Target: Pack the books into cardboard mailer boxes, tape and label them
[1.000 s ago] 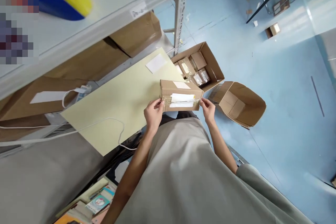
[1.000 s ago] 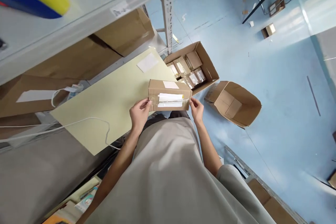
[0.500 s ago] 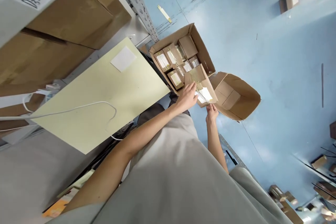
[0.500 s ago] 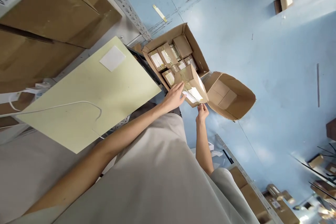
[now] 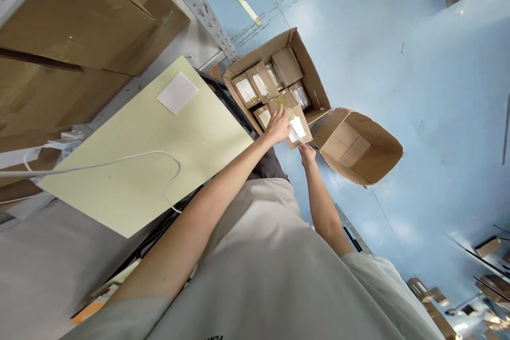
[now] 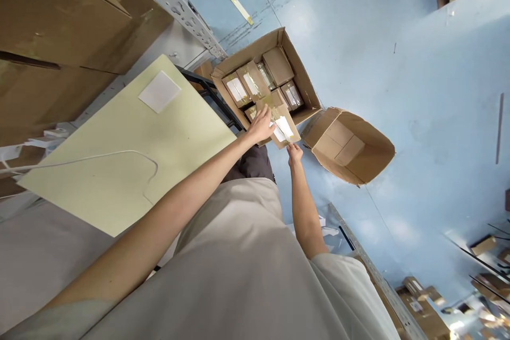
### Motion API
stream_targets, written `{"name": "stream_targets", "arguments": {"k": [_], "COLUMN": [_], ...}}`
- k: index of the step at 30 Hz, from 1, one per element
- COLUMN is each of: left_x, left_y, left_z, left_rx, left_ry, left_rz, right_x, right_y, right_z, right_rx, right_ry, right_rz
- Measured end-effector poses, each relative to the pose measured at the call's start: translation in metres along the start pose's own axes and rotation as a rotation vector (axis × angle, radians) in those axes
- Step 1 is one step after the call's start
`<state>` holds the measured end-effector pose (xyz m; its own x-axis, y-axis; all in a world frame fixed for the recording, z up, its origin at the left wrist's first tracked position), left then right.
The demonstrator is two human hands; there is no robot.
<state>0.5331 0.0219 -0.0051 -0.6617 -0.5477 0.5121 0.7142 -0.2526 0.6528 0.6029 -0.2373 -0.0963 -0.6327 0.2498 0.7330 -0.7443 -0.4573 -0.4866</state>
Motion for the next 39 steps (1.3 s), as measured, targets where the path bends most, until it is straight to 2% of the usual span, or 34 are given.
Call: {"name": "stream_targets", "arguments": {"k": [3, 6, 9, 12, 16, 22, 25, 28, 31, 33, 36, 39], "left_x": [-0.014, 0.004, 0.043, 0.083, 0.125, 0.183, 0.219, 0.267, 0.328, 0.377, 0.462, 0.553], "left_y": [-0.024, -0.036, -0.046, -0.053, -0.058, -0.074, -0.086, -0.103, -0.128, -0.150, -0.189, -0.230], "left_z": [-0.018, -0.018, -0.002, 0.022, 0.060, 0.105, 0.123, 0.137, 0.142, 0.141, 0.134, 0.121], "left_rx": [-0.030, -0.016, 0.025, 0.045, 0.086, 0.240, 0.373, 0.528, 0.672, 0.760, 0.855, 0.941], "left_ry": [-0.075, -0.063, -0.022, 0.023, 0.139, 0.367, 0.517, 0.697, 0.883, 1.004, 1.227, 1.461], "left_rz": [0.071, 0.021, -0.001, 0.012, 0.101, 0.230, 0.236, 0.212, 0.201, 0.209, 0.245, 0.293], "right_x": [-0.010, -0.005, 0.011, 0.028, 0.054, 0.118, 0.167, 0.224, 0.295, 0.349, 0.429, 0.502], "right_y": [0.001, -0.001, -0.007, -0.018, -0.041, -0.078, -0.089, -0.090, -0.073, -0.048, 0.012, 0.093], "right_z": [-0.014, -0.018, -0.017, -0.021, -0.042, -0.086, -0.104, -0.120, -0.133, -0.140, -0.143, -0.141], "right_rx": [0.052, 0.078, 0.109, 0.151, 0.201, 0.269, 0.287, 0.313, 0.386, 0.454, 0.566, 0.705], "right_ry": [-0.002, -0.036, -0.087, -0.153, -0.312, -0.587, -0.744, -0.863, -0.995, -1.111, -1.275, -1.433], "right_rz": [-0.022, -0.009, 0.005, 0.026, 0.088, 0.244, 0.348, 0.450, 0.567, 0.638, 0.713, 0.754]}}
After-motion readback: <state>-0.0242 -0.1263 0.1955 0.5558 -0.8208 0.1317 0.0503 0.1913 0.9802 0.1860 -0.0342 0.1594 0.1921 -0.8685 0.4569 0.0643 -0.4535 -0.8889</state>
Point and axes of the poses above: each hand's wrist, its own x-axis away from the middle knuckle, its own z-axis out of the back of the hand, y = z × x, the point moved 8 cm from there along -x, towards the middle knuckle, and after that the axes turned 9 degrees about y, right-handed, at the moved point
